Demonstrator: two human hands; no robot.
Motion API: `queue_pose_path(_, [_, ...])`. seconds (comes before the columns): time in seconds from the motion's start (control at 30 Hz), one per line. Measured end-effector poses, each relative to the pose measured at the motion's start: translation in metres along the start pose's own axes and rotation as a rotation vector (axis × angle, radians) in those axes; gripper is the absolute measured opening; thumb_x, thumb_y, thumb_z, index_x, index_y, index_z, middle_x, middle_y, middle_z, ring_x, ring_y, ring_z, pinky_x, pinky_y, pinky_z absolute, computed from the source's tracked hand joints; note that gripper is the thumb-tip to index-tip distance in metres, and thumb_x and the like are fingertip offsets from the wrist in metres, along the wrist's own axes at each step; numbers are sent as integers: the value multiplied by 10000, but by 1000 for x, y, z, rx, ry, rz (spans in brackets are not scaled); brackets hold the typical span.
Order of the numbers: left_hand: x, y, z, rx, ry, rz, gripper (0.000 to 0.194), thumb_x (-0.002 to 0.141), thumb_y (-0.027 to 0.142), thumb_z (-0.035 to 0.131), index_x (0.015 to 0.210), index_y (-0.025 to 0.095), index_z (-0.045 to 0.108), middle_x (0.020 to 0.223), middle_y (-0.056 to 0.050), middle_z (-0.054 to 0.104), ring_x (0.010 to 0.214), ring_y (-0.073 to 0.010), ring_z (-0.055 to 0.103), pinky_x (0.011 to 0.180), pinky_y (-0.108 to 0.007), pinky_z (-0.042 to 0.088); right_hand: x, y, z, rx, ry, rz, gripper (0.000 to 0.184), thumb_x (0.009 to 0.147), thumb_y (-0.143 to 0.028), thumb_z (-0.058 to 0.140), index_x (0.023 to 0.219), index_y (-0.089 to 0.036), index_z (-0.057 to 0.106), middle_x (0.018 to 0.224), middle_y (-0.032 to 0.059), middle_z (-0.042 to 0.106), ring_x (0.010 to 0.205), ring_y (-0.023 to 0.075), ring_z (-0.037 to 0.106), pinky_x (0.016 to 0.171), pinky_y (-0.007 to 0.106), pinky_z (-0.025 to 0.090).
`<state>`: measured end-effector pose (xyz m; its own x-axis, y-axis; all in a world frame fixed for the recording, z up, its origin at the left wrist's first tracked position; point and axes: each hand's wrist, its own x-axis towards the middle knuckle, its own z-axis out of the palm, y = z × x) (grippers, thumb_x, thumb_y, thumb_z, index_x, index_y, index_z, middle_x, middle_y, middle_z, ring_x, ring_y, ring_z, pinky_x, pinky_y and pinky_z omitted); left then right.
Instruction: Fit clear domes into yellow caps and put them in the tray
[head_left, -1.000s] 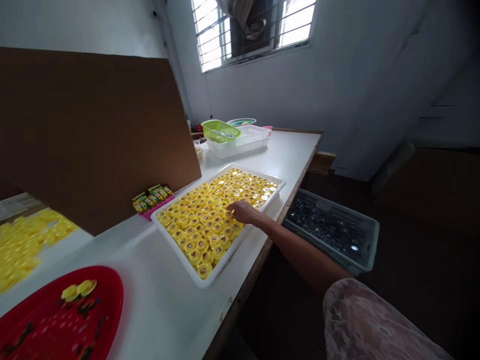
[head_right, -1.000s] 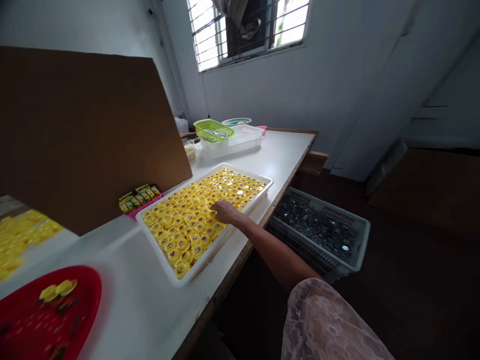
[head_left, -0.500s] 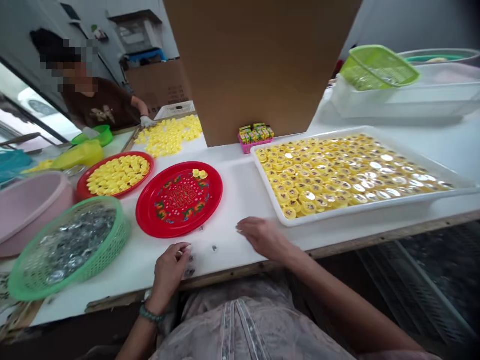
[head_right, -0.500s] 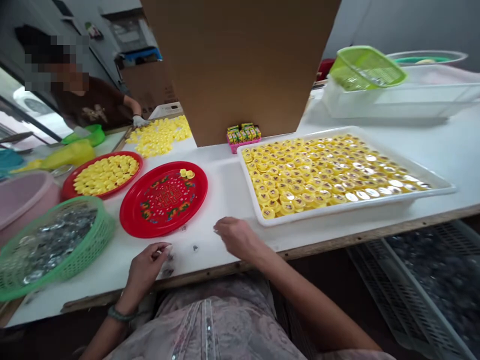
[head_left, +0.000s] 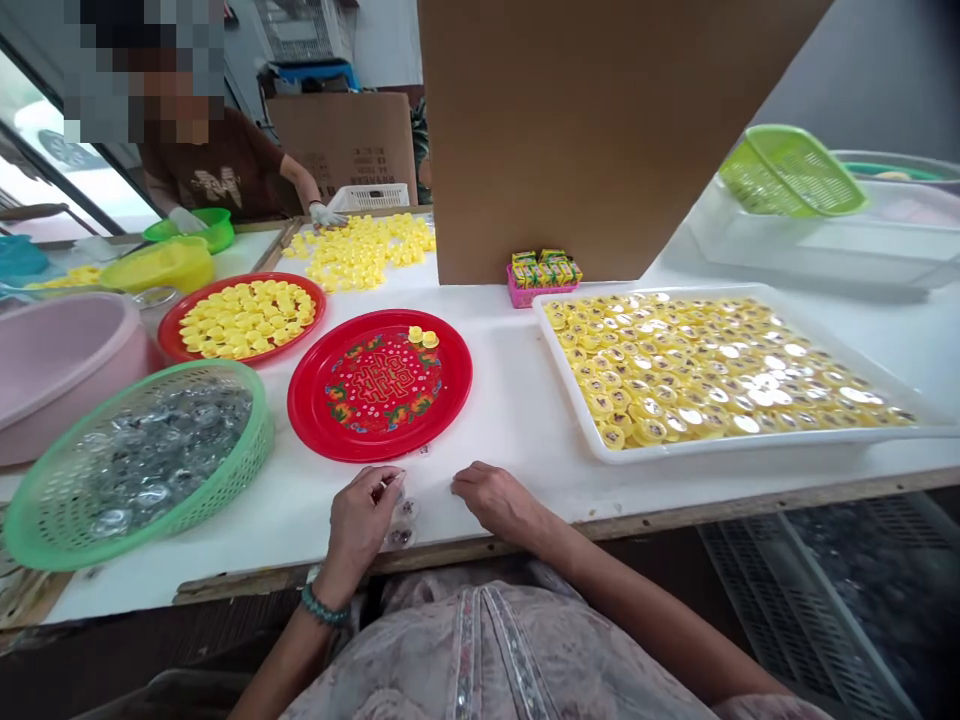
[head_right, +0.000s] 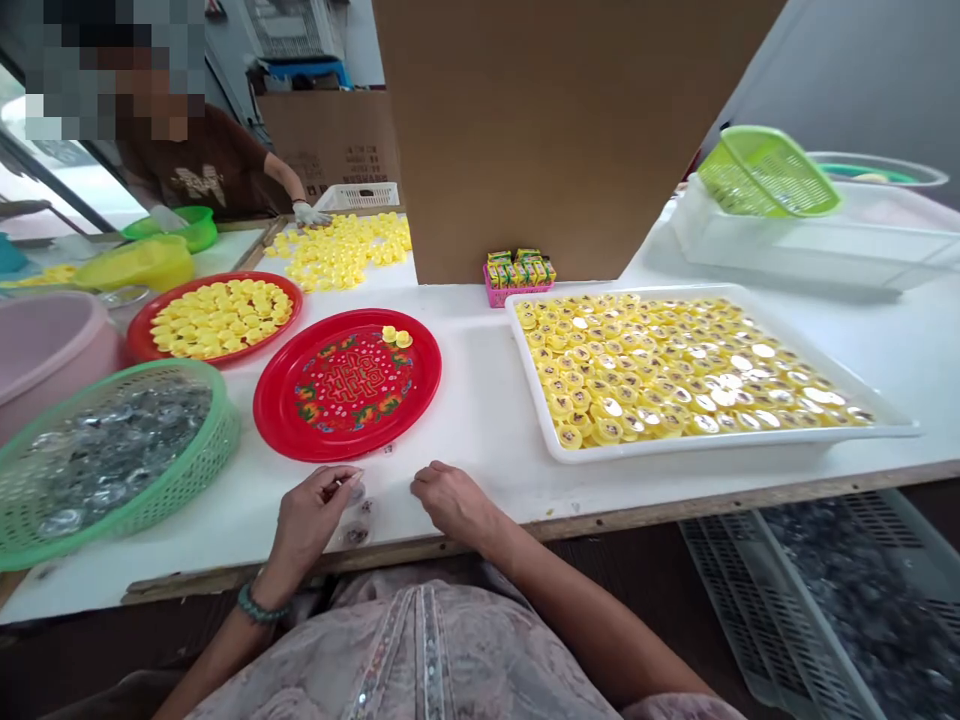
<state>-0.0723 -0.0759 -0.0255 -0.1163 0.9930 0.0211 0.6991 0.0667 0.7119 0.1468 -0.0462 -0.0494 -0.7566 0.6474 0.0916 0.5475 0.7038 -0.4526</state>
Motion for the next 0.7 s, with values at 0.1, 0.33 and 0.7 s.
queue_pose_path(0.1, [6,17,12,-186,-138,36,301,825,422,503,923,198,679,900,-50,685,748,-182,602,694,-272,465,-4,-6,-3,339,223,214,165,884,-178,497,907,-154,658,891,74,692,820,162,627,759,272,474])
queue_pose_path(0.33, [19,54,30,-592,-305,27,291,775,371,606,978,172,668,768,-30,672,674,-154,576,612,-248,462,0,-16,-26,794,501,430,167,771,-319,654,890,-202,648,778,8,705,719,158,651,692,271,511])
queue_pose_path(0.7, [23,57,19,-724,-307,-54,237,752,361,648,849,145,642,743,-41,651,649,-141,571,594,-244,453,9,-10,-59,826,513,356,219,785,-260,641,978,-198,559,785,8,649,724,134,613,692,272,501])
